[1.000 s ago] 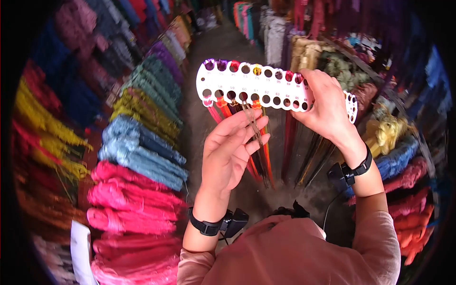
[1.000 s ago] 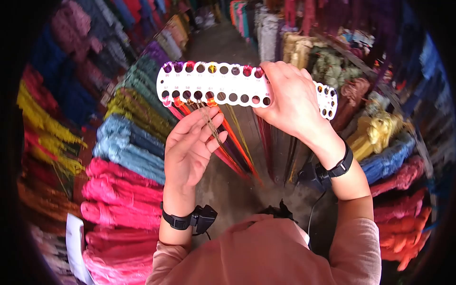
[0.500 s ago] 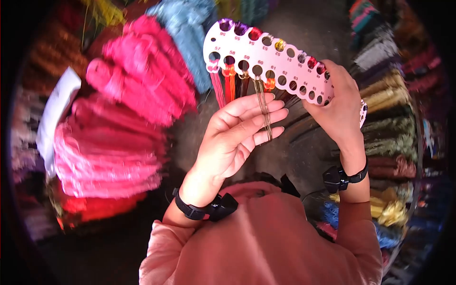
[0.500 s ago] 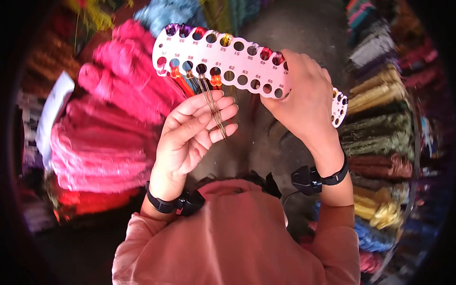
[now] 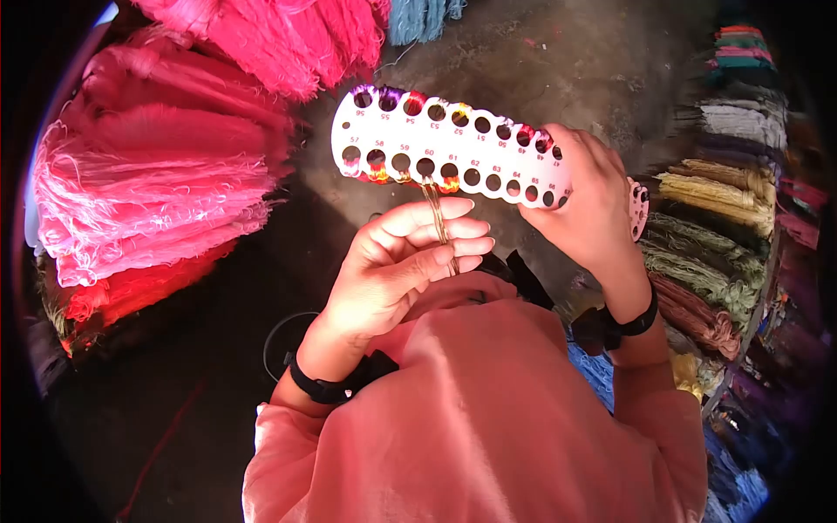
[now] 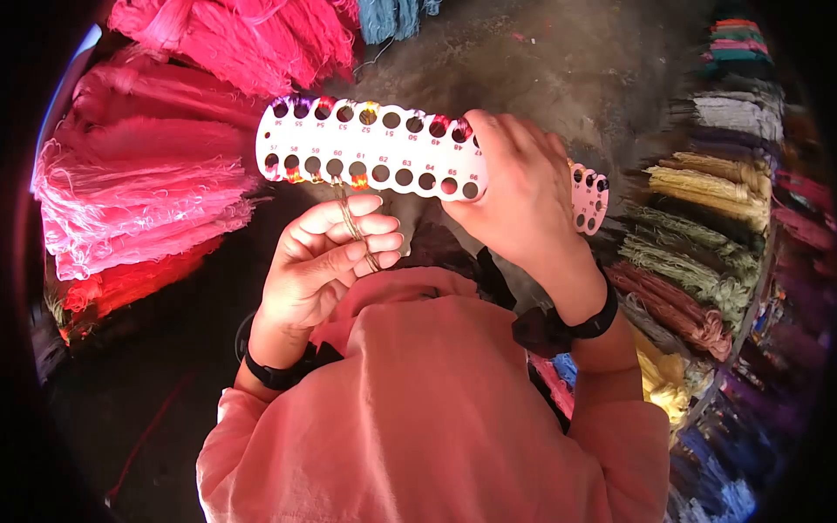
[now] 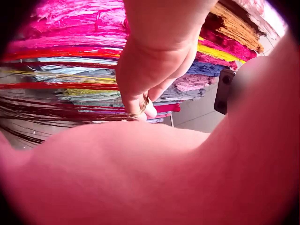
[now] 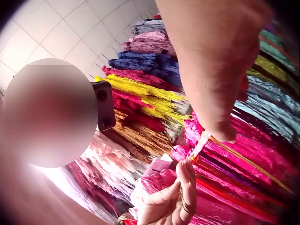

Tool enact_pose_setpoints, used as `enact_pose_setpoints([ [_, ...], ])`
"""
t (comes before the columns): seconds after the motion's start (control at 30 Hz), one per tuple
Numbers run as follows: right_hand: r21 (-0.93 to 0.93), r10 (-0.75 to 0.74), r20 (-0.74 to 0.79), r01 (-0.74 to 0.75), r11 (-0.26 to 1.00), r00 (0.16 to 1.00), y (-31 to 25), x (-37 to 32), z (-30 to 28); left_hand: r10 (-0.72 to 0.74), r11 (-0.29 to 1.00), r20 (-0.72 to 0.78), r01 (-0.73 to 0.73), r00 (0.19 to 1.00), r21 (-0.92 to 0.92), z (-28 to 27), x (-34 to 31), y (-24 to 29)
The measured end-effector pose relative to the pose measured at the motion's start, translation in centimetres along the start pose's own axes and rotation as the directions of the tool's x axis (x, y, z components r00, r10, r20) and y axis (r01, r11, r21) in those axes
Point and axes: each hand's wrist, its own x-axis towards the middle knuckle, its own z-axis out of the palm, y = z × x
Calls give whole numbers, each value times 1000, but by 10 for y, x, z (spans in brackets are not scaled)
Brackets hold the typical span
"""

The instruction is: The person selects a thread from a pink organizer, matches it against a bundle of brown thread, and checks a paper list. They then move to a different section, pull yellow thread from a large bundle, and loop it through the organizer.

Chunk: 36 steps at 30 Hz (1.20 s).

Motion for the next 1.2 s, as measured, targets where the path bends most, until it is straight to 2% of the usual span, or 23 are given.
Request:
enact_pose_setpoints([
  [0.1, 30, -36, 3, 36, 999, 999, -9, 7, 8, 29, 998, 49, -26, 998, -59, -11, -5, 2],
  [0.3, 30, -90, 14, 89, 996, 996, -19, 16, 12, 116, 979, 43, -107, 992, -176, -17, -14, 1],
  [0.47, 49, -153, 68, 149, 988, 986, -36, 25, 17, 205, 958, -103, -221, 973, -181, -22, -28, 0],
  [0.53, 44, -173, 65, 170, 984, 983, -26, 20, 5, 257, 948, -150, -280, 955, -153, -5, -30, -12],
  [0.67, 72, -283, 60, 278, 958, 957, -31, 24, -1, 301, 930, -220, -337, 928, -150, 10, -47, -14],
  [0.8, 79, -358, 68, 353, 932, 931, -46, 24, -18, 383, 892, -226, -422, 896, -160, 30, -64, -24],
  [0.83, 68, -389, 63, 385, 920, 919, -51, 25, -23, 455, 863, -178, -481, 873, -155, 34, -68, -28],
  [0.9, 46, -451, 50, 449, 892, 891, -61, 24, -35, 496, 852, -193, -517, 847, -80, 47, -79, -32],
  [1.0, 52, -552, 52, 550, 834, 832, -73, 30, -52, 590, 785, -207, -615, 780, -80, 64, -90, -33],
  [1.1, 27, -650, -4, 650, 759, 760, -84, 34, -62, 597, 737, -232, -639, 768, -218, 70, -103, -41],
  [1.17, 28, -711, -59, 713, 701, 701, -90, 25, -66, 621, 686, -188, -643, 761, -341, 76, -116, -54],
  [1.2, 41, -732, -35, 733, 679, 680, -83, 14, -68, 633, 648, -172, -638, 754, -415, 83, -116, -72],
])
